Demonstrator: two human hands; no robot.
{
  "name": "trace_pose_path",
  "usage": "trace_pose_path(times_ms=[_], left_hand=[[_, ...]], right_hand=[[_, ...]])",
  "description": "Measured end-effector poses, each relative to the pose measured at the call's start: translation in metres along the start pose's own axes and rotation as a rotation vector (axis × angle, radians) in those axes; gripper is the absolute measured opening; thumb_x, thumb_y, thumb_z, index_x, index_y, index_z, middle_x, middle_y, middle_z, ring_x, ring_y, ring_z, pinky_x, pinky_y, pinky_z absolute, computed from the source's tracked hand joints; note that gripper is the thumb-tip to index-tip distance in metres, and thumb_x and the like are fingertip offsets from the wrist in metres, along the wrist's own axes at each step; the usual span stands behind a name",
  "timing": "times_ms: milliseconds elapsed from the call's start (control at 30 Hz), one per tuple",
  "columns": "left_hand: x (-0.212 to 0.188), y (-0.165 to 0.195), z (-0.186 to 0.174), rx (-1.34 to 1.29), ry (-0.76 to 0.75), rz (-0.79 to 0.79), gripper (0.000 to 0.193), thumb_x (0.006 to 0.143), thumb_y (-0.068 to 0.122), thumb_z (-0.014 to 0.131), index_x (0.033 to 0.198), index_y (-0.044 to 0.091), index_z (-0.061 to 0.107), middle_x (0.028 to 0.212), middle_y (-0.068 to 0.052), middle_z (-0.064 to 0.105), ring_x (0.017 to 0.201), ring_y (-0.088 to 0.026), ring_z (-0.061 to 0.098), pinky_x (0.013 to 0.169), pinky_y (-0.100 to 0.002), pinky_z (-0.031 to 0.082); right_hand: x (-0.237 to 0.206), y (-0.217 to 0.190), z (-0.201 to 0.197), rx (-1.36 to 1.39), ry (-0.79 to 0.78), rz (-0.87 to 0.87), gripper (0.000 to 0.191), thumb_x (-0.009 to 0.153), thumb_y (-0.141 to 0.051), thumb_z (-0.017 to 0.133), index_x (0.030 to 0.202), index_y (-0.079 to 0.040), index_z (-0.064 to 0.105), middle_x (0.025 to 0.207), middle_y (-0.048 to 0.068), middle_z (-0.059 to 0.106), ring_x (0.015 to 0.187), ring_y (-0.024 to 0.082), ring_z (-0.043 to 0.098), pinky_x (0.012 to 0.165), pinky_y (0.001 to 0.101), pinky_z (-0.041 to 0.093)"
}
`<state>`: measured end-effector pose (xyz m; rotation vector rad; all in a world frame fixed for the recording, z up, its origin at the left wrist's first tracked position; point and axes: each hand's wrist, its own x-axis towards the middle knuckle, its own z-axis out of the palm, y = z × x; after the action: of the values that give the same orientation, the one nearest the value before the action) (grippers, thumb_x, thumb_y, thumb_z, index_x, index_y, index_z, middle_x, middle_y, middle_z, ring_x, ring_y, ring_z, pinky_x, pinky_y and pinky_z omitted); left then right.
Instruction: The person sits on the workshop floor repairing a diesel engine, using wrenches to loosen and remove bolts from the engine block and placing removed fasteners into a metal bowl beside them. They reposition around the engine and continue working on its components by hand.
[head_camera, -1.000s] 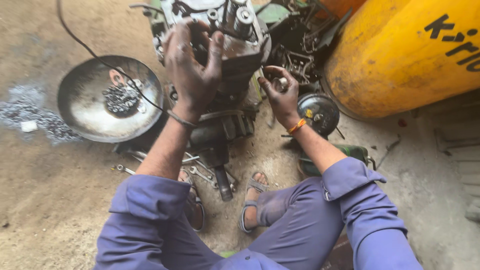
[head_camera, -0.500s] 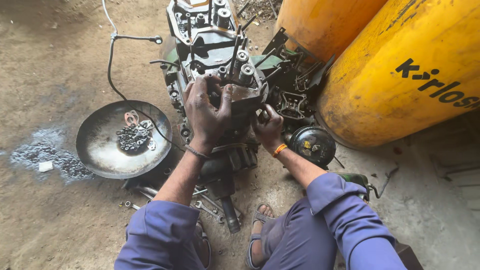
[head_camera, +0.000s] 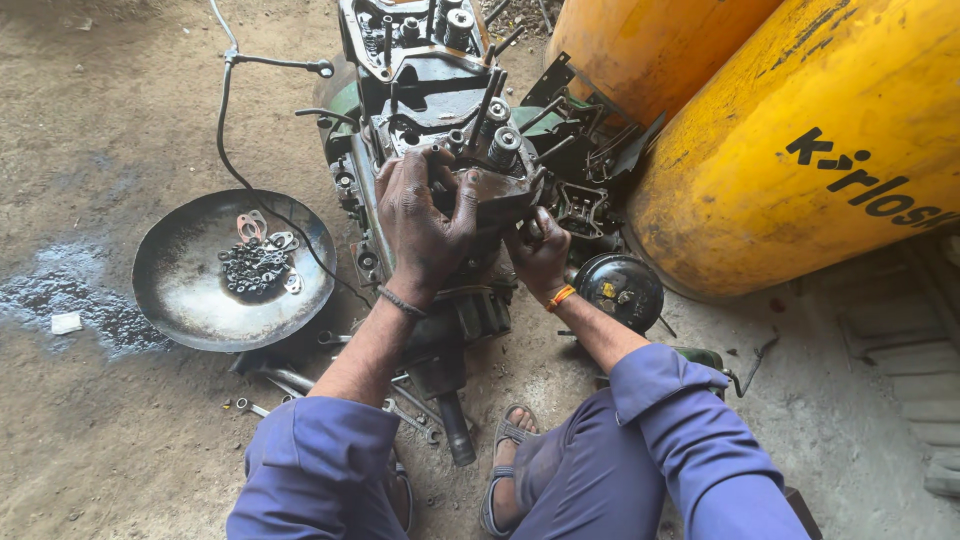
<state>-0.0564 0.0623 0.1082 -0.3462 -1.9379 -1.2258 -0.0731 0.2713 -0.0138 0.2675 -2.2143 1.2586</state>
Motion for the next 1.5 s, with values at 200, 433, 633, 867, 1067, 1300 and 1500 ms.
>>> trace_pose_path(times_ms=[200,433,633,867,1067,1300,1500], left_hand=[[-0.001,0.0,0.001,0.004,0.005,0.02,0.025,0.089,0.014,0.078,0.106,0.008,0.061,0.081,-0.002,0.061,0.082,-0.021,0.062,0.096,-0.039,0.043],[-0.004,-0.006,0.001,0.049,-0.041,0.041,0.027,0.09,0.013,0.076,0.111,0.006,0.06,0.086,-0.006,0.06,0.087,-0.026,0.06,0.098,-0.04,0.042],[-0.009,-0.018,0.0,0.064,-0.127,0.075,0.028,0.096,0.016,0.074,0.114,0.004,0.056,0.097,-0.012,0.061,0.098,-0.032,0.06,0.105,-0.045,0.04],[-0.017,-0.024,0.002,0.026,-0.124,0.089,0.034,0.1,0.012,0.073,0.125,0.0,0.053,0.107,-0.014,0.063,0.108,-0.035,0.059,0.108,-0.045,0.039],[-0.02,-0.028,0.006,0.075,-0.083,0.121,0.037,0.096,0.008,0.071,0.127,0.001,0.054,0.106,-0.015,0.063,0.107,-0.036,0.059,0.108,-0.047,0.04],[-0.024,-0.031,0.005,0.073,-0.074,0.152,0.03,0.1,0.008,0.072,0.124,0.002,0.056,0.107,-0.016,0.063,0.109,-0.036,0.061,0.107,-0.047,0.04],[-0.023,-0.031,0.011,0.05,-0.012,0.179,0.038,0.097,0.008,0.072,0.127,-0.004,0.052,0.104,-0.018,0.063,0.104,-0.037,0.062,0.104,-0.048,0.04]], right_hand=[[0.002,-0.007,-0.002,-0.03,0.006,-0.101,0.02,0.09,-0.016,0.078,0.089,-0.006,0.062,0.064,-0.002,0.059,0.055,0.003,0.054,0.052,0.0244,0.043],[0.006,0.001,-0.025,-0.221,-0.256,-0.248,0.039,0.101,-0.023,0.076,0.129,-0.002,0.059,0.084,0.011,0.072,0.073,0.027,0.074,0.06,0.0302,0.057],[-0.042,0.058,-0.054,-1.113,-0.798,-0.001,0.073,0.082,-0.037,0.072,0.135,0.009,0.052,0.087,0.02,0.074,0.077,0.036,0.075,0.063,0.0454,0.06],[-0.053,0.088,-0.104,-1.074,-1.004,0.375,0.031,0.09,-0.033,0.069,0.104,-0.007,0.077,0.105,0.02,0.073,0.098,0.039,0.071,0.083,0.0473,0.058],[-0.02,0.048,-0.116,-0.016,-0.653,0.428,0.048,0.109,-0.051,0.053,0.097,-0.007,0.069,0.082,0.004,0.069,0.071,0.015,0.059,0.062,0.0313,0.046],[-0.028,0.01,-0.075,0.635,-0.394,1.011,0.056,0.099,-0.066,0.037,0.071,-0.019,0.047,0.058,-0.009,0.038,0.045,0.007,0.032,0.038,0.0252,0.027],[-0.017,0.001,-0.07,0.66,-0.441,1.132,0.058,0.099,-0.068,0.035,0.068,-0.02,0.042,0.058,-0.01,0.036,0.047,0.008,0.033,0.04,0.0252,0.028]])
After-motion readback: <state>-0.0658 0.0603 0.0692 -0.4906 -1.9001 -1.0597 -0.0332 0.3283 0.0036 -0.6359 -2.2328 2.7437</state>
